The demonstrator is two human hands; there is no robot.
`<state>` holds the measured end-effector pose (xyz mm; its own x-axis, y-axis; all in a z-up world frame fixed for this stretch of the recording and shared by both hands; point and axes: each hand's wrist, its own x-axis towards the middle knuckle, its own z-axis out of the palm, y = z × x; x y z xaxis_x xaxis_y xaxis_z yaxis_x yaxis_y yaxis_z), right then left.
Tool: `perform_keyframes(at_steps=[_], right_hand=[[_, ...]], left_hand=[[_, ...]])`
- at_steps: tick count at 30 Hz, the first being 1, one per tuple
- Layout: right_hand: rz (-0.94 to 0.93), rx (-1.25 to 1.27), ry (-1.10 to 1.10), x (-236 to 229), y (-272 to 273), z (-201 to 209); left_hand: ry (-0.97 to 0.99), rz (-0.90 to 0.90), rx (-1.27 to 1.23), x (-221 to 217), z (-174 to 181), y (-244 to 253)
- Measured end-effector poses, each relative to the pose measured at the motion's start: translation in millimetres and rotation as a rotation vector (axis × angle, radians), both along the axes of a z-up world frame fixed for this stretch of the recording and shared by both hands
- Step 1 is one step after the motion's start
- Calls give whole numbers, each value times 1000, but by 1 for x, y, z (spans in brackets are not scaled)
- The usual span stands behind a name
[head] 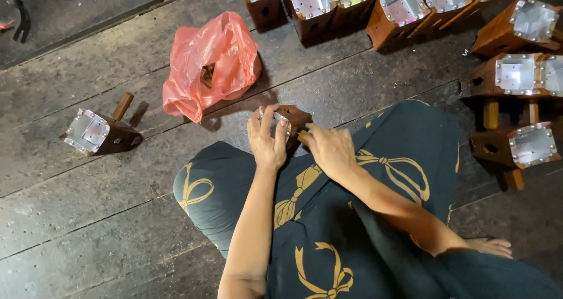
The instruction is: Assembling small wooden lantern components by inserting metal frames into wooden bases and pressing them together using a wooden tool.
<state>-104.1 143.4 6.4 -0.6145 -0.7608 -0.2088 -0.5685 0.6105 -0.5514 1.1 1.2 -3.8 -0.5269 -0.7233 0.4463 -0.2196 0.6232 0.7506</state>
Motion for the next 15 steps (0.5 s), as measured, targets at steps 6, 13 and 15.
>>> perform_keyframes(at_steps=[6,13,15], right_hand=[[315,-336,825,3,5,-10],[-114,-178,-317,-1,1,-27],[-406,-184,-934,-2,-2,-12]], left_hand=[[24,17,42,0,0,0],[-12,-22,-39,0,-2,-1],[-20,-26,-42,2,-3,-1]])
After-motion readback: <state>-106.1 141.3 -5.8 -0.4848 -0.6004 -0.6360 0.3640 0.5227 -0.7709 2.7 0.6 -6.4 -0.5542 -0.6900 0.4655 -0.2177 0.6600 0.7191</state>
